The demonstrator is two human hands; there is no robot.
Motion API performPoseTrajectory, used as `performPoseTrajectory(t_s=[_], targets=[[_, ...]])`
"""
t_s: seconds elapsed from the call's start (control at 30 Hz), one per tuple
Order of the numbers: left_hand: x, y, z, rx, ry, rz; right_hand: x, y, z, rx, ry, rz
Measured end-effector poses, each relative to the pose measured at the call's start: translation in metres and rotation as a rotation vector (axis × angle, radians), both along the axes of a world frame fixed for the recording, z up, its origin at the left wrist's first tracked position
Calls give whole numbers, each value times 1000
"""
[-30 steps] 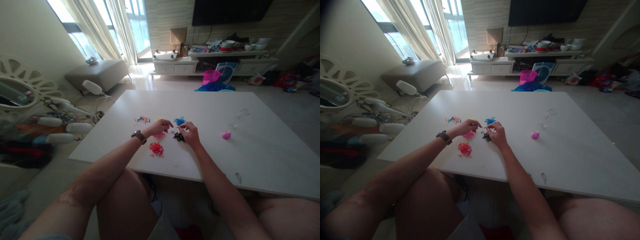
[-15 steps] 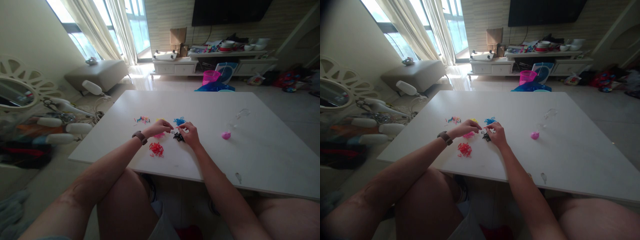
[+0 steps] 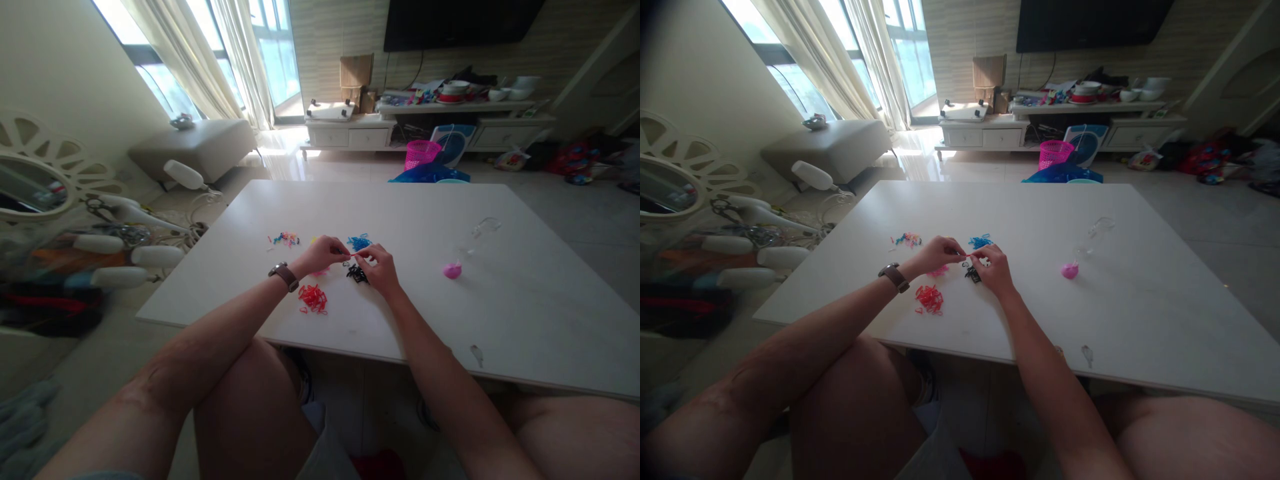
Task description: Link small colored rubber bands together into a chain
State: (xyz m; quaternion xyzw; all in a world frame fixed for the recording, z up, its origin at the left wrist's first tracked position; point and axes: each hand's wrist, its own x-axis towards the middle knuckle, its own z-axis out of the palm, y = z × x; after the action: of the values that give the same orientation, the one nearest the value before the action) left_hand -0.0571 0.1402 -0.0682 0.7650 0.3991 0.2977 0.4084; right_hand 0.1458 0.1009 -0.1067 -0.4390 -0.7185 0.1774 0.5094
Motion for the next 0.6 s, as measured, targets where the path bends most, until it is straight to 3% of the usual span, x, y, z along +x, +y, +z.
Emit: performPoseTrajectory(t_s=[0.27,0.5,0.6], targets=[[-2,1,5,20,46,-35,-2,-1,2,-40,25,23],[-16,5,21,33,67,25,0,3,1,-67,201,-98],[-21,3,22,37,59,-1,-5,2,-3,-108,175,-33]])
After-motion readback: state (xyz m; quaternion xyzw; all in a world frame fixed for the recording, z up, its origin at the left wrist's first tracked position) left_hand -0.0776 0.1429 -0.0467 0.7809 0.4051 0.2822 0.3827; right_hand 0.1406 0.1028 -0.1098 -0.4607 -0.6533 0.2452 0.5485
